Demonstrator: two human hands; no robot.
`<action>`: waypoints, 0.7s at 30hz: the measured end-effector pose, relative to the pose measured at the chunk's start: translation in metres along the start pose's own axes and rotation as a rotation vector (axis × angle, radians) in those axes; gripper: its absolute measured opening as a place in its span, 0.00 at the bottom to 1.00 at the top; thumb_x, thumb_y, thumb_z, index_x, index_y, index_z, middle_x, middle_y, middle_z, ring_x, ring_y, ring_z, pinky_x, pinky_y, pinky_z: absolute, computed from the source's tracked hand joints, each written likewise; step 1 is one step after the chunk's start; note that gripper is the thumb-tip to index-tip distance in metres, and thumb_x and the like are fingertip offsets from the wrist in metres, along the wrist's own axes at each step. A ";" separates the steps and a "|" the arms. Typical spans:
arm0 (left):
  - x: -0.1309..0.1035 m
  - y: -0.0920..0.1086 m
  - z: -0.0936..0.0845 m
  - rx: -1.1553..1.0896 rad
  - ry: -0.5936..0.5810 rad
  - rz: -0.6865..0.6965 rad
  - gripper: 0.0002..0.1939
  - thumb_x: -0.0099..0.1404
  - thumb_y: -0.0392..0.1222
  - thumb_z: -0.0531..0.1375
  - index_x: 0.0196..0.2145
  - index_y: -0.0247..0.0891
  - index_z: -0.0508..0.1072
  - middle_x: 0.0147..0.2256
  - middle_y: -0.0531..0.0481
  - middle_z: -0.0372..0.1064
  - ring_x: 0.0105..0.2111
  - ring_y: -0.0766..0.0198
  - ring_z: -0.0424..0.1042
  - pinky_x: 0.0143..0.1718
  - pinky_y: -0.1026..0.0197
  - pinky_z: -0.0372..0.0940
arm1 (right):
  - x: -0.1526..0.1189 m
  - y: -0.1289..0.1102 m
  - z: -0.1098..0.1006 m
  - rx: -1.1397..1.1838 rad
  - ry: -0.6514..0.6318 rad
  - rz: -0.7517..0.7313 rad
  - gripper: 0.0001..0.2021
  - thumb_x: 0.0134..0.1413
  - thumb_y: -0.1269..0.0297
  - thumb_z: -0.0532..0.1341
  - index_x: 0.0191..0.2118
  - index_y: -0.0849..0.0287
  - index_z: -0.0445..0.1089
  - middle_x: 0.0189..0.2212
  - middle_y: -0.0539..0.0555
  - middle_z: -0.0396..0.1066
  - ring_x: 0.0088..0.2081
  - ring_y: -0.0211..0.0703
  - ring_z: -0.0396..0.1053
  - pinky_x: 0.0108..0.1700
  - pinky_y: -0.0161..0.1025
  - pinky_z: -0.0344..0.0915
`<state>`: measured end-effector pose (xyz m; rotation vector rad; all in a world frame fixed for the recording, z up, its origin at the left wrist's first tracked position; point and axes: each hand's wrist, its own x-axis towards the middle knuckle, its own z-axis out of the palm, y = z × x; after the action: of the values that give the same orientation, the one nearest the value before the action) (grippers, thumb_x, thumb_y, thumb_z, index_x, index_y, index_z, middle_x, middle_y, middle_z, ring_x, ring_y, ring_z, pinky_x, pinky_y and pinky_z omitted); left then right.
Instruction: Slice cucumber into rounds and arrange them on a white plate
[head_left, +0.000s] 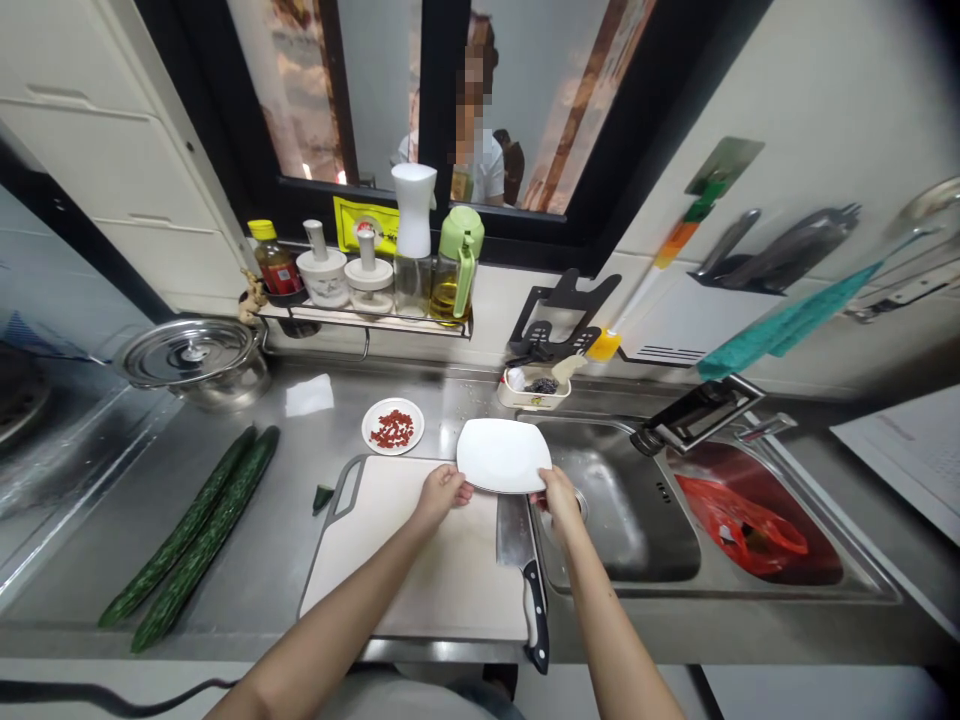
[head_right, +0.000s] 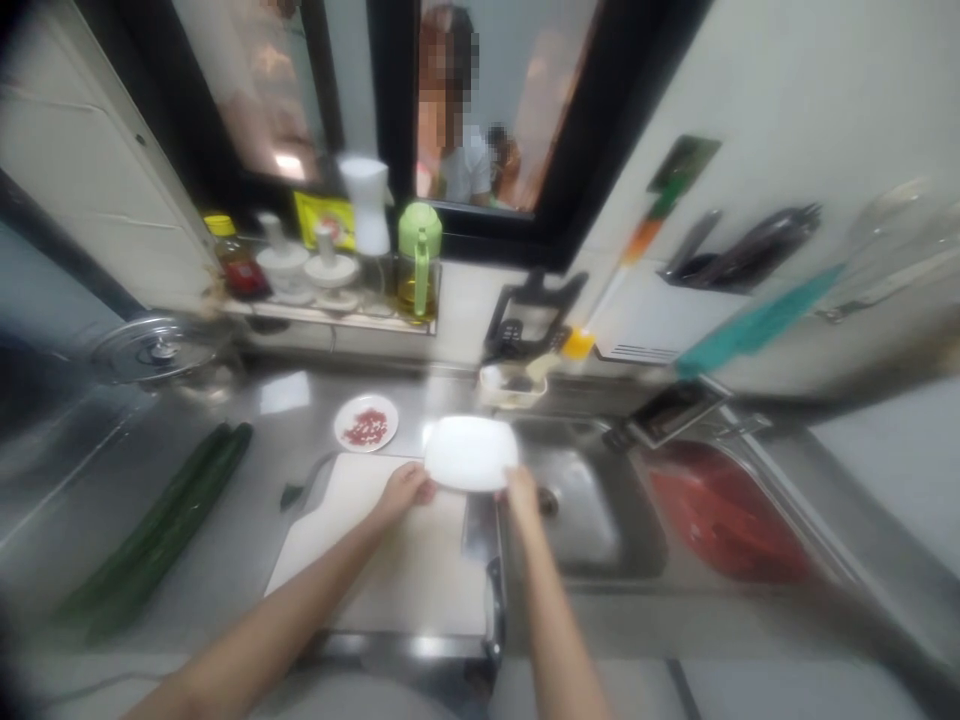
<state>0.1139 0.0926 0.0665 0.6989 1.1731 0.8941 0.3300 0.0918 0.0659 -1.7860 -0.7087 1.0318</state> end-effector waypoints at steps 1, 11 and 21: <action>0.004 0.002 -0.004 -0.004 0.020 0.016 0.14 0.52 0.46 0.63 0.26 0.34 0.63 0.21 0.50 0.70 0.19 0.71 0.67 0.25 0.67 0.65 | 0.004 -0.002 0.005 -0.026 -0.069 0.003 0.12 0.41 0.58 0.58 0.31 0.60 0.68 0.14 0.46 0.64 0.17 0.35 0.62 0.19 0.30 0.57; 0.041 -0.002 -0.035 -0.016 0.146 0.098 0.13 0.50 0.44 0.62 0.26 0.35 0.62 0.19 0.53 0.68 0.17 0.71 0.66 0.22 0.67 0.64 | 0.037 -0.004 0.048 -0.222 -0.320 -0.041 0.11 0.47 0.56 0.59 0.28 0.60 0.65 0.10 0.43 0.57 0.13 0.30 0.53 0.16 0.27 0.48; 0.061 -0.010 -0.044 -0.016 0.164 0.095 0.12 0.53 0.42 0.62 0.27 0.35 0.61 0.18 0.53 0.68 0.17 0.70 0.68 0.23 0.65 0.66 | 0.061 0.005 0.064 -0.350 -0.332 -0.032 0.10 0.50 0.59 0.61 0.30 0.62 0.67 0.11 0.44 0.59 0.15 0.30 0.56 0.18 0.27 0.52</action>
<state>0.0819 0.1410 0.0186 0.6829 1.2851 1.0555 0.3033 0.1661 0.0268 -1.9057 -1.1785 1.2580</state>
